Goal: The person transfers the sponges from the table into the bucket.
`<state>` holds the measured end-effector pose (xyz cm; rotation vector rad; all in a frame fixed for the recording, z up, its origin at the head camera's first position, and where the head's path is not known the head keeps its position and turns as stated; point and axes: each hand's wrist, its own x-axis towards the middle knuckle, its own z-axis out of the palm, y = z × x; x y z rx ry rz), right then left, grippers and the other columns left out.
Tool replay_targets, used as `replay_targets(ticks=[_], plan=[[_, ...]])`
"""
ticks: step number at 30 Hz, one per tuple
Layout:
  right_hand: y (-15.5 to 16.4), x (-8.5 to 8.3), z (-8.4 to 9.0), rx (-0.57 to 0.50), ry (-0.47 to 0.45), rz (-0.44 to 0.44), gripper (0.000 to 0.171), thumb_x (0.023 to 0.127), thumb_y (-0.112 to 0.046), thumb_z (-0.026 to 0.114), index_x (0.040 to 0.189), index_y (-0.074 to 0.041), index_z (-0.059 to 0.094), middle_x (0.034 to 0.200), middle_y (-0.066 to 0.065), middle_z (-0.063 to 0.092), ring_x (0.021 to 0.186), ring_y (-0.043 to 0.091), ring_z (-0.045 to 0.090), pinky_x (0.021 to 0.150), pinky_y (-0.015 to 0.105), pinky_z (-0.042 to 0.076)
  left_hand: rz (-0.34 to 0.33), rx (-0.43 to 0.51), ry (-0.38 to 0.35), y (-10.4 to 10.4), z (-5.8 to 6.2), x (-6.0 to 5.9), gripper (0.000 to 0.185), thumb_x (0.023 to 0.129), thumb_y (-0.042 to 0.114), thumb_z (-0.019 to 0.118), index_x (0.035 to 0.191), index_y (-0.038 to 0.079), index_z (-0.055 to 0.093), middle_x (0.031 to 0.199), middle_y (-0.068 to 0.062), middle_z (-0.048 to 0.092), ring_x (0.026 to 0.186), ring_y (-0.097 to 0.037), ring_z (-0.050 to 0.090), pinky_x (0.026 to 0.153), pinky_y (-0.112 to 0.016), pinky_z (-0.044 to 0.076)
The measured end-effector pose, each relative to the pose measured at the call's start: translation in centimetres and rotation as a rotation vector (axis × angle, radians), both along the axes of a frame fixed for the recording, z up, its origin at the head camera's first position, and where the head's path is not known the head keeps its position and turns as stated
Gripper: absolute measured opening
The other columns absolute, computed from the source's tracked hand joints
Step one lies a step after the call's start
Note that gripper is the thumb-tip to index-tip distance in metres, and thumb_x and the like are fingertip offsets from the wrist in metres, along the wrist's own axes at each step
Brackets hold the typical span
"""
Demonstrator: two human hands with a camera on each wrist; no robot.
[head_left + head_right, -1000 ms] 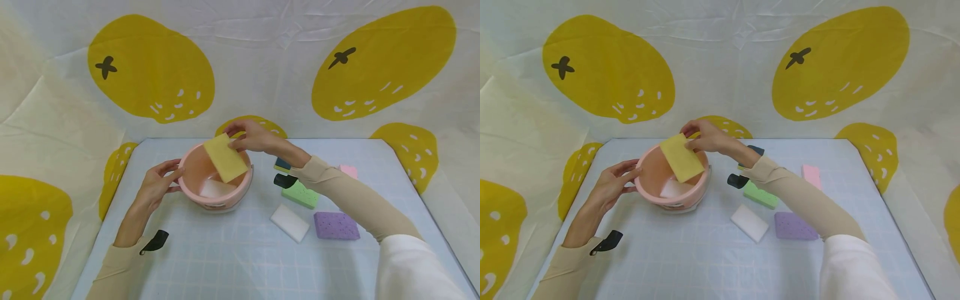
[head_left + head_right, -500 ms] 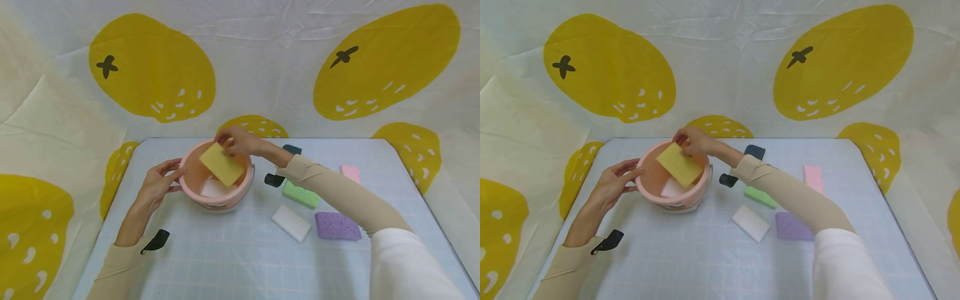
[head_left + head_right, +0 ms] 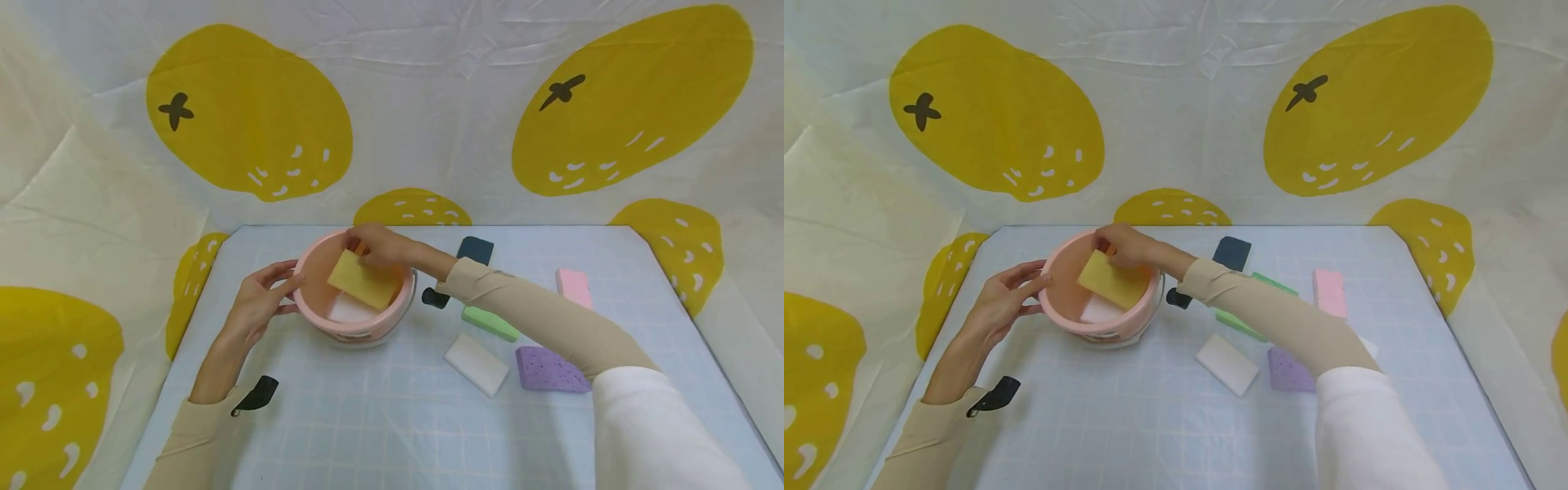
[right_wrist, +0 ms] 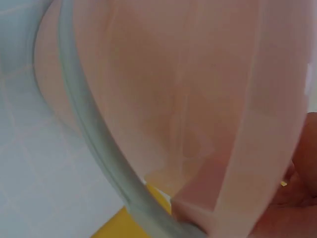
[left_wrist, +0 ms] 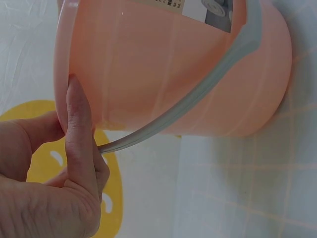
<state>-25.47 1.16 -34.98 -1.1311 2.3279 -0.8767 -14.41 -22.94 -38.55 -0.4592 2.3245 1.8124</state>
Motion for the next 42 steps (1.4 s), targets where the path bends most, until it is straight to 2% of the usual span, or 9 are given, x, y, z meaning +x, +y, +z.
replay_targets(ticks=[4,11,18,21,26,33,35,38,42], plan=[[-0.6,0.1,-0.8,0.012,0.018,0.009,0.038,0.092,0.016,0.054,0.127,0.002,0.06,0.124,0.015,0.063,0.117,0.028,0.056,0.109,0.033,0.049,0.0,0.0,0.0,0.0,0.1,0.1,0.062,0.098,0.033,0.073,0.151,0.01,0.051,0.147,-0.017,0.048,0.087,-0.011,0.068,0.076,-0.028,0.062],[-1.3,0.5,-2.0,0.09,0.138,-0.004,0.033,0.094,0.012,0.054,0.125,0.001,0.061,0.119,0.013,0.062,0.115,0.026,0.052,0.11,0.03,0.043,0.004,-0.007,-0.002,0.1,0.1,0.1,0.06,0.098,0.032,0.072,0.15,0.011,0.051,0.147,-0.016,0.049,0.089,-0.012,0.067,0.076,-0.028,0.062],[-1.5,0.8,-2.6,0.124,0.201,-0.009,0.021,0.101,0.006,0.052,0.117,0.001,0.064,0.099,0.012,0.061,0.098,0.022,0.055,0.091,0.024,0.046,0.004,0.013,0.005,0.0,0.0,0.1,0.058,0.098,0.03,0.072,0.149,0.01,0.052,0.146,-0.016,0.049,0.088,-0.012,0.067,0.075,-0.029,0.062],[-1.6,0.9,-2.9,0.153,0.195,-0.005,0.016,0.104,0.001,0.052,0.113,0.0,0.066,0.089,0.009,0.059,0.09,0.021,0.056,0.082,0.023,0.046,0.0,0.008,0.004,0.0,0.0,0.2,0.06,0.098,0.032,0.072,0.15,0.01,0.052,0.146,-0.016,0.049,0.087,-0.011,0.067,0.076,-0.028,0.062],[-1.8,0.9,-3.2,0.237,0.162,0.013,0.016,0.105,-0.004,0.053,0.107,-0.001,0.068,0.082,0.005,0.059,0.081,0.019,0.06,0.073,0.021,0.048,-0.001,0.009,0.005,0.0,0.1,0.2,0.059,0.098,0.032,0.072,0.15,0.01,0.052,0.146,-0.016,0.049,0.087,-0.011,0.067,0.076,-0.028,0.062],[-1.9,0.7,-3.2,0.373,0.135,0.114,0.02,0.104,-0.006,0.051,0.091,-0.004,0.066,0.073,0.001,0.05,0.072,0.017,0.053,0.066,0.021,0.04,0.0,-0.002,0.004,0.0,0.1,0.2,0.059,0.098,0.031,0.072,0.15,0.01,0.052,0.146,-0.016,0.049,0.089,-0.013,0.066,0.076,-0.029,0.062],[-1.8,0.8,-2.8,0.386,0.098,0.106,0.018,0.105,-0.008,0.052,0.095,-0.004,0.066,0.074,0.001,0.048,0.074,0.017,0.052,0.067,0.021,0.04,0.0,-0.006,0.007,0.0,0.0,0.2,0.059,0.098,0.032,0.072,0.15,0.01,0.052,0.146,-0.016,0.049,0.09,-0.013,0.067,0.076,-0.029,0.062],[-1.7,0.8,-2.5,0.368,0.063,0.078,0.016,0.106,-0.013,0.054,0.104,-0.006,0.067,0.079,0.001,0.053,0.079,0.017,0.056,0.071,0.022,0.044,0.002,-0.006,0.012,0.0,0.0,0.2,0.059,0.098,0.031,0.072,0.149,0.01,0.052,0.145,-0.016,0.05,0.09,-0.013,0.067,0.076,-0.029,0.062],[-1.2,0.6,-2.0,0.303,0.079,0.077,0.017,0.105,-0.014,0.058,0.113,-0.006,0.07,0.088,0.003,0.062,0.084,0.018,0.058,0.079,0.024,0.047,0.003,-0.003,0.016,0.1,0.1,0.2,0.06,0.098,0.031,0.073,0.15,0.01,0.052,0.145,-0.016,0.05,0.089,-0.012,0.067,0.076,-0.029,0.062]])
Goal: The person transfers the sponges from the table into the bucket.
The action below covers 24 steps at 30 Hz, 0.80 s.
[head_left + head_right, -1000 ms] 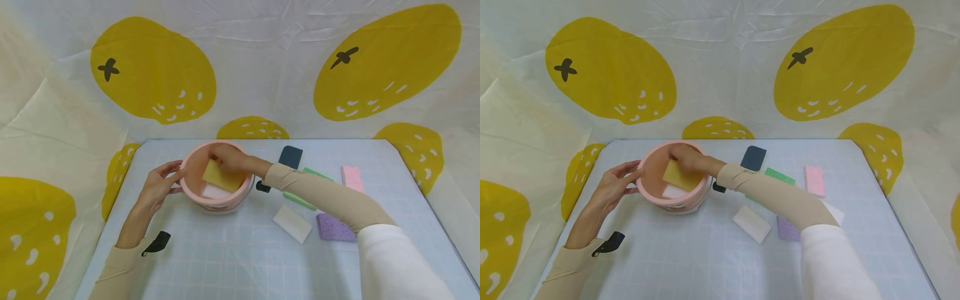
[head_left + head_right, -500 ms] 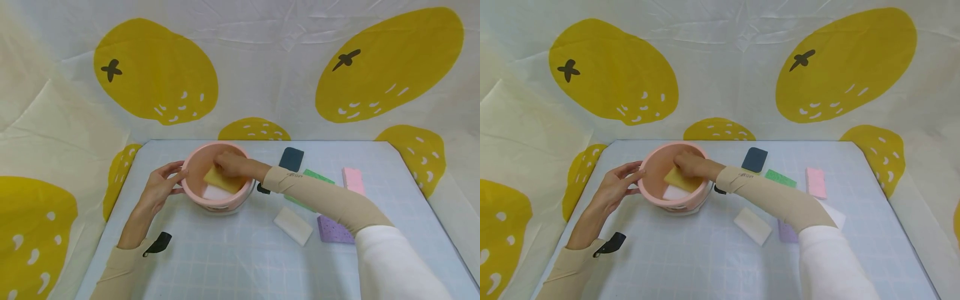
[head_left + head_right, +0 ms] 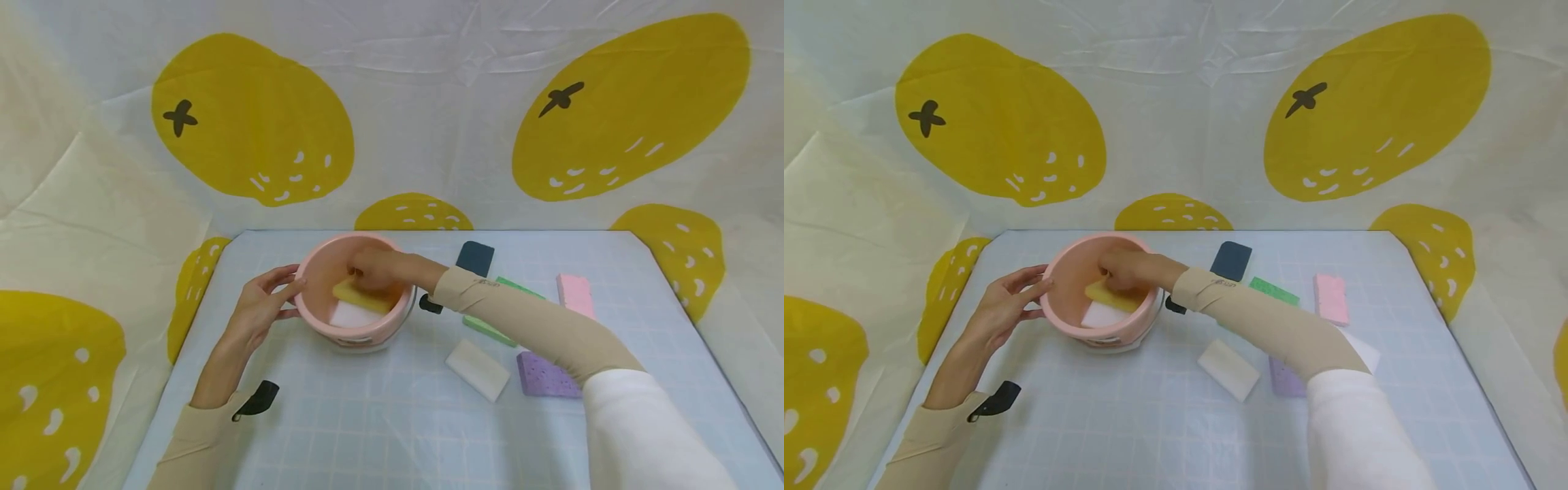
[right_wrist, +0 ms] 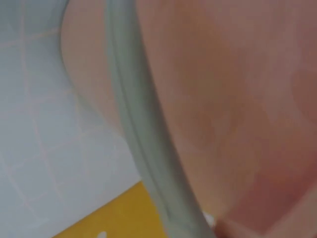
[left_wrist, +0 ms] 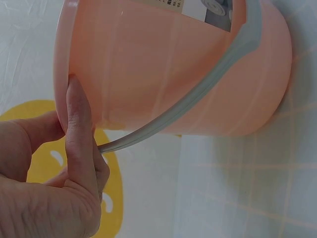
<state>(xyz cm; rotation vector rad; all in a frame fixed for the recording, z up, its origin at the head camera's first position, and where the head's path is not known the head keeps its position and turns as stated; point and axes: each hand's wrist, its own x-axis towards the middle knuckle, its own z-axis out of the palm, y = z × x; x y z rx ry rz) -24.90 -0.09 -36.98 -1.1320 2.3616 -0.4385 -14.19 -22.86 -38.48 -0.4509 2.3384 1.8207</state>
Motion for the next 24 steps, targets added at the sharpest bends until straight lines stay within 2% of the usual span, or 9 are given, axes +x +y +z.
replay_targets(ticks=[7,10,16,24], plan=[[1.3,-0.2,1.3,-0.163,0.014,0.075,0.021,0.102,-0.008,0.061,0.119,0.002,0.067,0.103,0.009,0.066,0.098,0.022,0.058,0.092,0.027,0.05,0.006,-0.013,-0.01,0.1,0.0,0.0,0.061,0.097,0.032,0.073,0.15,0.01,0.052,0.146,-0.016,0.051,0.09,-0.012,0.067,0.076,-0.029,0.062],[1.9,-0.2,2.0,-0.194,0.013,0.072,0.022,0.102,-0.008,0.062,0.121,0.002,0.065,0.111,0.01,0.067,0.104,0.023,0.059,0.098,0.027,0.052,0.01,-0.019,-0.014,0.1,0.0,0.0,0.061,0.097,0.033,0.073,0.15,0.011,0.052,0.147,-0.016,0.05,0.09,-0.012,0.068,0.076,-0.029,0.062],[3.2,-0.4,3.2,-0.213,-0.011,0.048,0.026,0.103,-0.011,0.062,0.126,0.002,0.065,0.115,0.009,0.068,0.108,0.022,0.062,0.098,0.028,0.053,0.02,-0.031,-0.023,0.2,0.1,0.0,0.061,0.098,0.033,0.072,0.151,0.012,0.051,0.147,-0.016,0.05,0.09,-0.012,0.068,0.076,-0.028,0.062],[5.0,-0.9,3.9,-0.321,-0.037,-0.007,0.026,0.101,-0.008,0.065,0.125,0.002,0.066,0.114,0.01,0.069,0.106,0.023,0.064,0.094,0.028,0.056,0.027,-0.038,-0.033,0.3,0.1,-0.1,0.061,0.098,0.034,0.072,0.151,0.013,0.051,0.149,-0.015,0.049,0.092,-0.013,0.068,0.077,-0.028,0.062]])
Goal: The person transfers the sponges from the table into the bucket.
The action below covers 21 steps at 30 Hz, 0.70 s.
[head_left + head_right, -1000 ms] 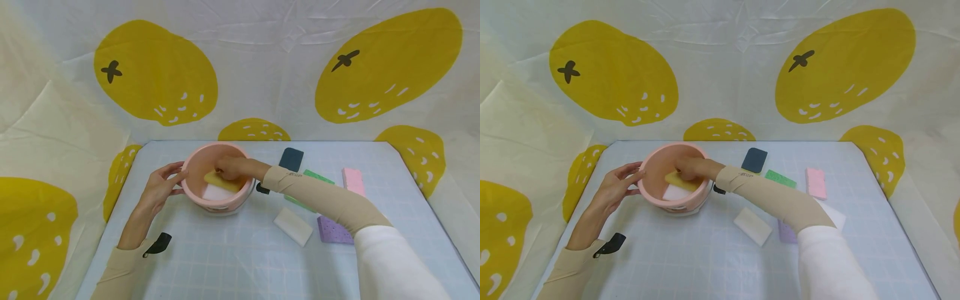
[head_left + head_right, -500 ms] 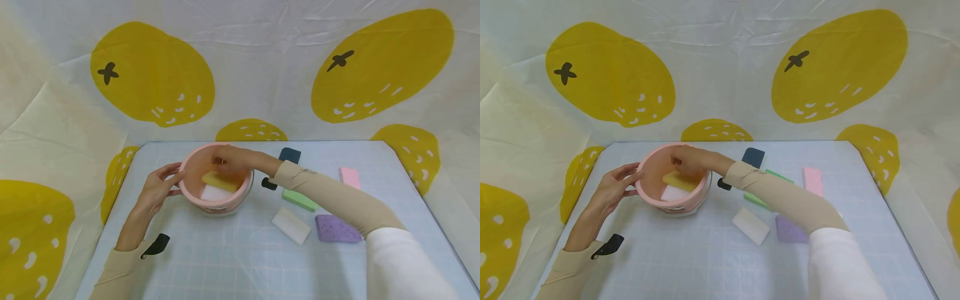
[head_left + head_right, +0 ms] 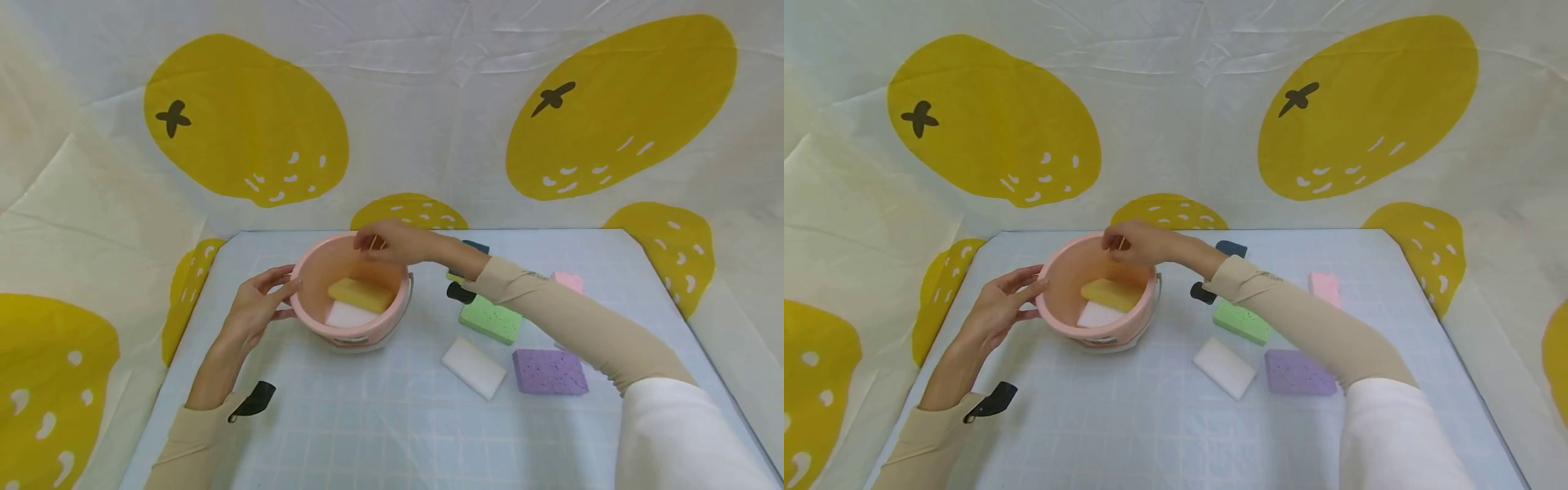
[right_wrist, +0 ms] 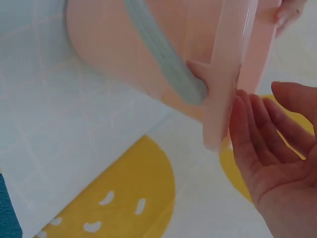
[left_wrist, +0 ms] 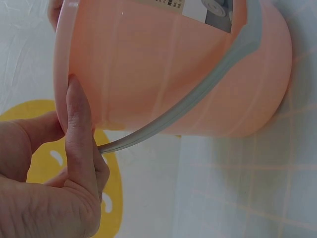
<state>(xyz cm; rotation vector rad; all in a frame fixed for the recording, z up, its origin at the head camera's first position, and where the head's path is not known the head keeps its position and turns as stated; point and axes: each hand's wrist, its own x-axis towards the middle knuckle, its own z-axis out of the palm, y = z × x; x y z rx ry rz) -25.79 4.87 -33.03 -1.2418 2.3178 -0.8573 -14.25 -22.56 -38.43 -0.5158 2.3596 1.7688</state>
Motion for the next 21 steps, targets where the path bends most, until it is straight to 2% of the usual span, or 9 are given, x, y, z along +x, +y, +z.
replay_targets(ticks=[6,21], plan=[[1.4,-0.5,-0.1,-0.118,0.02,-0.047,0.023,0.099,-0.007,0.067,0.12,0.003,0.067,0.108,0.01,0.07,0.099,0.022,0.066,0.091,0.031,0.058,0.012,-0.003,-0.014,0.0,0.1,0.0,0.06,0.098,0.034,0.072,0.151,0.014,0.052,0.149,-0.015,0.049,0.094,-0.014,0.067,0.077,-0.028,0.062],[5.7,-0.9,-0.4,-0.26,-0.03,-0.233,0.025,0.098,-0.009,0.071,0.121,0.002,0.067,0.113,0.013,0.069,0.102,0.025,0.066,0.094,0.037,0.058,0.009,-0.015,-0.014,0.0,-0.1,0.0,0.061,0.098,0.036,0.072,0.152,0.015,0.051,0.149,-0.015,0.049,0.094,-0.013,0.068,0.077,-0.028,0.062]])
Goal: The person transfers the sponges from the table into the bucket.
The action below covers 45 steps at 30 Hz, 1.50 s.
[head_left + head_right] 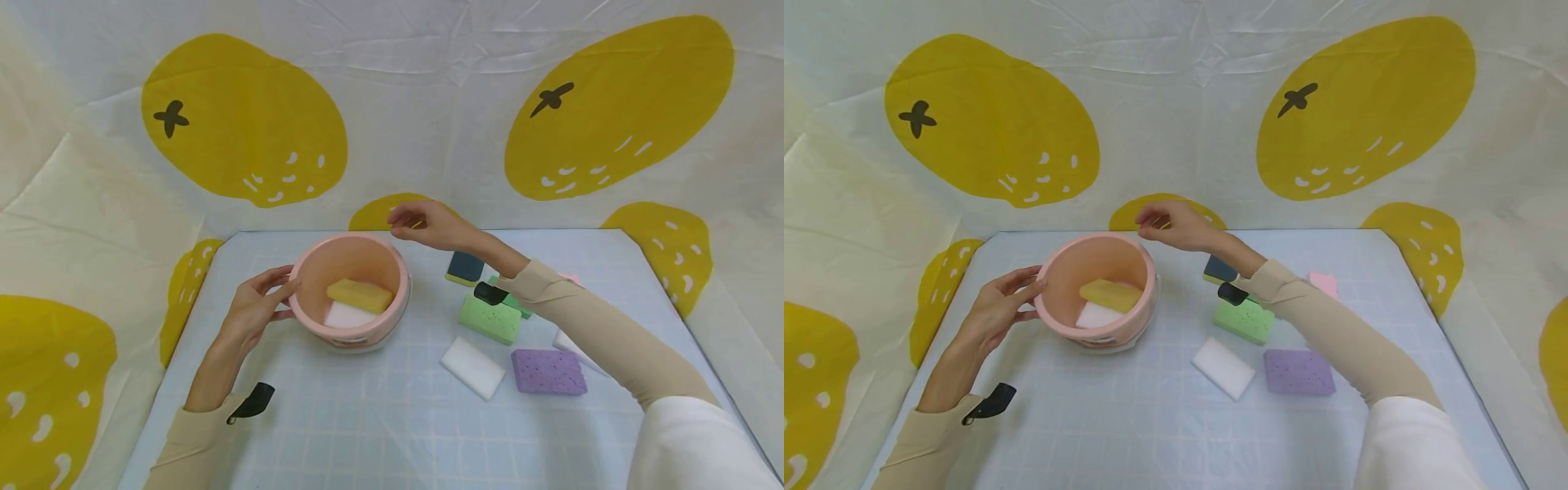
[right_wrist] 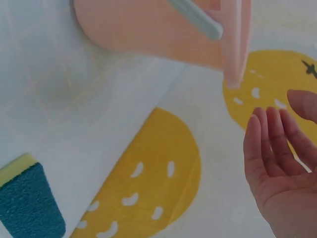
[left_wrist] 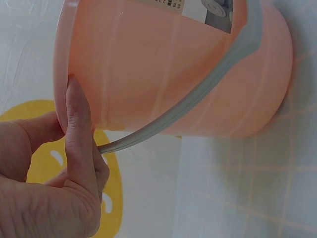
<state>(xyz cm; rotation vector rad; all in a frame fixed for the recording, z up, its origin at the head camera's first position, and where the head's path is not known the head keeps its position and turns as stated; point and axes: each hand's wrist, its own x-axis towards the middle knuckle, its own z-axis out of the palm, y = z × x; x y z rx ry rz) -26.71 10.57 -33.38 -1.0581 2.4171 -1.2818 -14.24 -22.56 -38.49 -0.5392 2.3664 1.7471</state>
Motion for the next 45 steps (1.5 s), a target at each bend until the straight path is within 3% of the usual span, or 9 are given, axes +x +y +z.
replay_targets(ticks=[9,17,28,45], plan=[[2.5,0.0,-1.0,-0.036,0.003,-0.09,0.027,0.1,-0.008,0.068,0.124,0.004,0.065,0.114,0.016,0.068,0.105,0.027,0.063,0.097,0.038,0.056,0.0,0.019,0.011,-0.1,-0.2,0.1,0.061,0.098,0.036,0.072,0.151,0.014,0.051,0.149,-0.015,0.049,0.092,-0.012,0.068,0.076,-0.027,0.062],[4.6,-0.1,-2.4,-0.051,-0.05,-0.183,0.032,0.101,-0.012,0.067,0.128,0.003,0.063,0.123,0.019,0.066,0.111,0.029,0.062,0.1,0.038,0.054,0.003,0.026,0.017,-0.2,-0.1,0.3,0.06,0.098,0.035,0.072,0.151,0.013,0.052,0.148,-0.015,0.05,0.09,-0.011,0.068,0.076,-0.027,0.062],[8.0,-0.5,-4.0,-0.109,-0.086,-0.278,0.032,0.102,-0.013,0.065,0.129,0.004,0.062,0.125,0.023,0.064,0.112,0.028,0.061,0.094,0.017,0.052,-0.005,0.028,0.012,-0.1,-0.1,0.4,0.059,0.099,0.033,0.071,0.151,0.013,0.051,0.149,-0.015,0.049,0.093,-0.013,0.066,0.077,-0.028,0.062],[11.8,-0.8,-7.3,-0.089,-0.126,-0.427,0.04,0.104,-0.018,0.064,0.135,0.007,0.057,0.129,0.024,0.061,0.117,0.032,0.059,0.091,0.011,0.049,-0.001,0.032,0.015,0.0,-0.2,0.1,0.059,0.099,0.033,0.071,0.151,0.013,0.052,0.149,-0.015,0.049,0.094,-0.013,0.068,0.077,-0.028,0.062]])
